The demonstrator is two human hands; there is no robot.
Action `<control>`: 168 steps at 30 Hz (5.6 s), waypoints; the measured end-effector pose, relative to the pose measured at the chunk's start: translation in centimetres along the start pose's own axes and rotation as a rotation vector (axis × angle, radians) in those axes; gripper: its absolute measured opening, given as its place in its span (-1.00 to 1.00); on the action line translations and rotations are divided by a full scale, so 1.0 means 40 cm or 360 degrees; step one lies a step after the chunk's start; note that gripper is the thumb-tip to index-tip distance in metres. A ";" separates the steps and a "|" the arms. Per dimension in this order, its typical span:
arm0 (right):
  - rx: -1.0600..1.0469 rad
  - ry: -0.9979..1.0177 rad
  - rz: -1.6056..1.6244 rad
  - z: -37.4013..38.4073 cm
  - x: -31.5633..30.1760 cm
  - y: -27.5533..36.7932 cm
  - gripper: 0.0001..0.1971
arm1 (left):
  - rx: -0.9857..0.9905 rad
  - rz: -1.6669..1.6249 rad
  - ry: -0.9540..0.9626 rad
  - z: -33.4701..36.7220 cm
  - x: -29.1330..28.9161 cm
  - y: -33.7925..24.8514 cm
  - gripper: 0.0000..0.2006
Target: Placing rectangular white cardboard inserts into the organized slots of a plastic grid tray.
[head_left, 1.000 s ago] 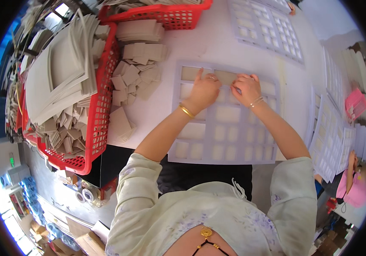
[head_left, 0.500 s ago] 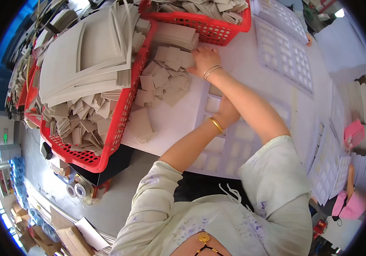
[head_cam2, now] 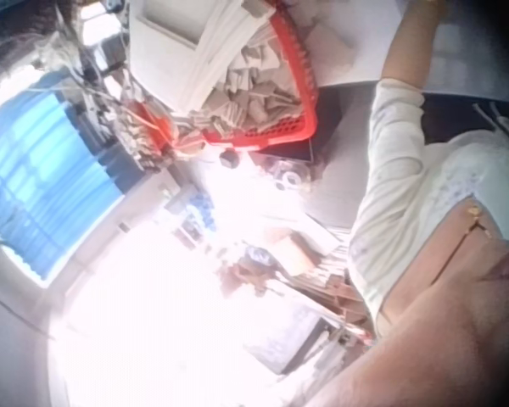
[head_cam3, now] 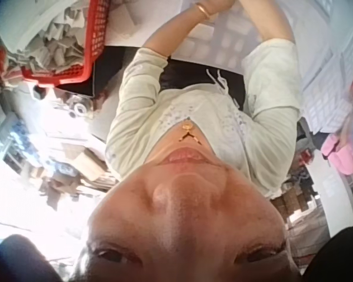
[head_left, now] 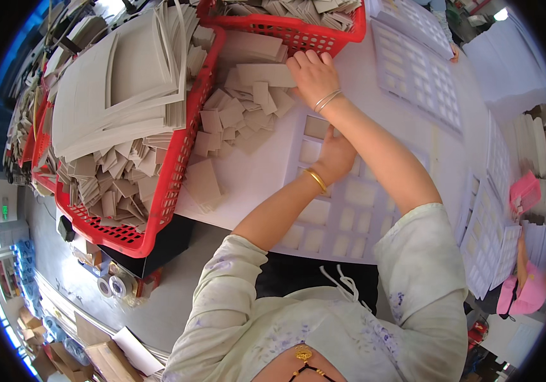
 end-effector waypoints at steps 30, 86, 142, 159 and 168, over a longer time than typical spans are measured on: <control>0.0663 0.1064 0.0420 -0.703 0.034 -0.804 -0.49 | 0.0157 0.0169 0.0297 0.051 -0.051 -0.160 -0.68; -0.0315 0.0428 0.0758 -0.275 -0.112 0.102 -0.89 | -0.0196 -0.0013 -0.0385 -0.641 -0.550 -0.024 -0.90; 0.1585 0.0266 0.2696 -0.686 -0.126 -0.247 -0.84 | -0.0892 -0.1021 -0.0755 -0.516 -0.255 0.000 -0.76; 0.1285 0.0766 0.2219 -0.621 -0.021 -0.199 -0.87 | -0.0942 -0.0600 -0.0346 -0.469 -0.230 -0.053 -0.70; 0.1049 0.1084 0.1660 -0.569 0.087 -0.124 -0.90 | -0.0394 -0.0200 -0.0331 -0.493 -0.267 -0.114 -0.75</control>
Point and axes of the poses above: each hand's wrist, its own z-axis towards the middle knuckle, its own x-axis out of the palm, y = z × x, the point moved 9 cm from there along z, towards the middle knuckle, and after that the axes turned 14 degrees about x, right-handed, at the moved point
